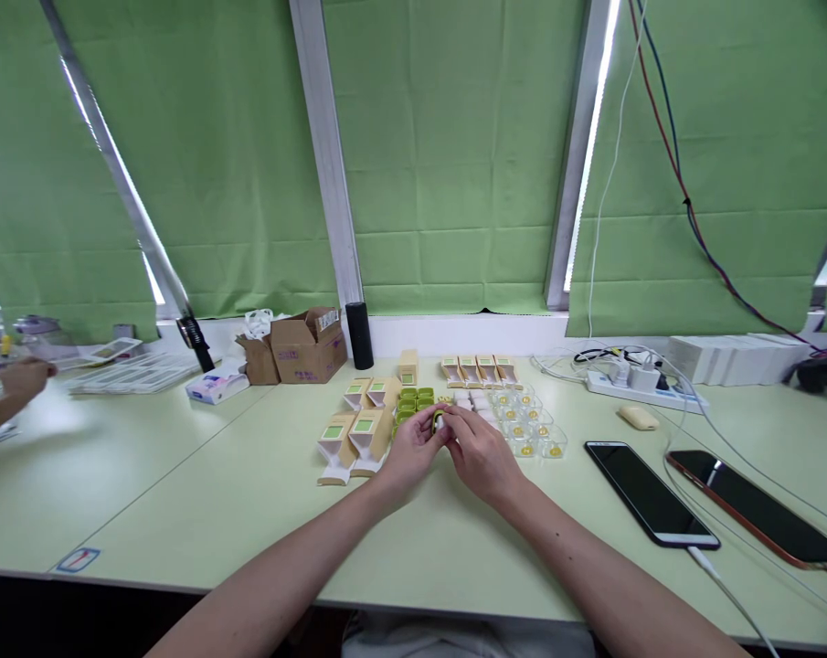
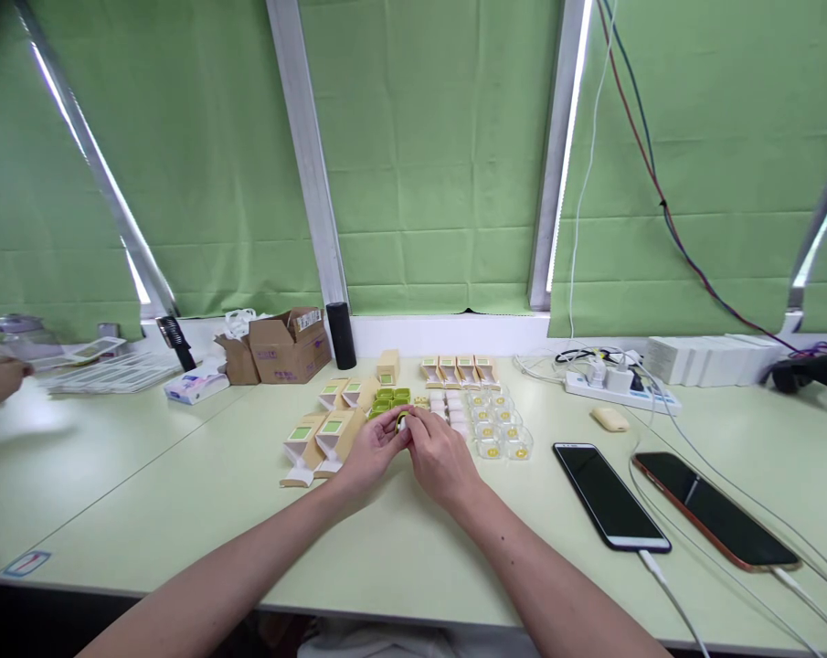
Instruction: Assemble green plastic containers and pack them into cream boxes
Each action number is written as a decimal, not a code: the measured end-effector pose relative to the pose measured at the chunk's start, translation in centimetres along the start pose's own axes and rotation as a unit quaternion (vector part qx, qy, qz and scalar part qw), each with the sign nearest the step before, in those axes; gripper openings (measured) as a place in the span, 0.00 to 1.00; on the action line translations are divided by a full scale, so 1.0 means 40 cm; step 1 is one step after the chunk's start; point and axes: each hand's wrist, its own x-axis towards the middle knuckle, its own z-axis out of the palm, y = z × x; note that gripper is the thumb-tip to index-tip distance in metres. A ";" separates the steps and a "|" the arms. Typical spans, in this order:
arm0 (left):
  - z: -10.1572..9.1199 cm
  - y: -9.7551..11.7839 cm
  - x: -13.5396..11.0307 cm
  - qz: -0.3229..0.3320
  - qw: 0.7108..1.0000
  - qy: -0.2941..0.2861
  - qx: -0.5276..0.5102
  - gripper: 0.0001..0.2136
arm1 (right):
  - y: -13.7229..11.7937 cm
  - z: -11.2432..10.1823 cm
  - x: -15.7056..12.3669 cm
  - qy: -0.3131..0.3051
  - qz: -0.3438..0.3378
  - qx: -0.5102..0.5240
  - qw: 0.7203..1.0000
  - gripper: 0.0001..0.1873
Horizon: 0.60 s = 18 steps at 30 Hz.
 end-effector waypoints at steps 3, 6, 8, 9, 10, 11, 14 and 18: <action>-0.001 -0.001 0.000 0.005 1.000 -0.004 0.002 0.28 | -0.002 0.001 0.000 -0.001 0.003 -0.002 1.000 0.19; -0.001 -0.004 -0.001 0.008 1.000 -0.007 0.005 0.27 | -0.004 0.001 0.001 0.001 0.003 -0.007 1.000 0.18; 0.000 -0.005 -0.001 0.008 1.000 -0.003 0.005 0.28 | -0.005 0.000 0.003 0.001 0.003 -0.009 1.000 0.17; 0.001 -0.005 -0.001 0.008 1.000 0.000 0.003 0.28 | -0.006 -0.001 0.004 0.001 0.004 -0.010 1.000 0.17; 0.002 -0.005 0.000 0.007 1.000 0.002 0.001 0.29 | -0.007 -0.002 0.005 0.000 0.004 -0.008 1.000 0.17; 0.003 -0.004 0.000 0.008 1.000 0.003 -0.001 0.29 | -0.008 -0.003 0.006 -0.001 0.005 -0.006 1.000 0.16; 0.007 -0.001 0.000 0.008 1.000 0.008 -0.007 0.30 | -0.011 -0.005 0.010 -0.001 0.009 0.000 1.000 0.16; 0.011 0.002 0.000 0.008 1.000 0.013 -0.007 0.30 | -0.013 -0.005 0.012 0.002 0.014 0.004 1.000 0.15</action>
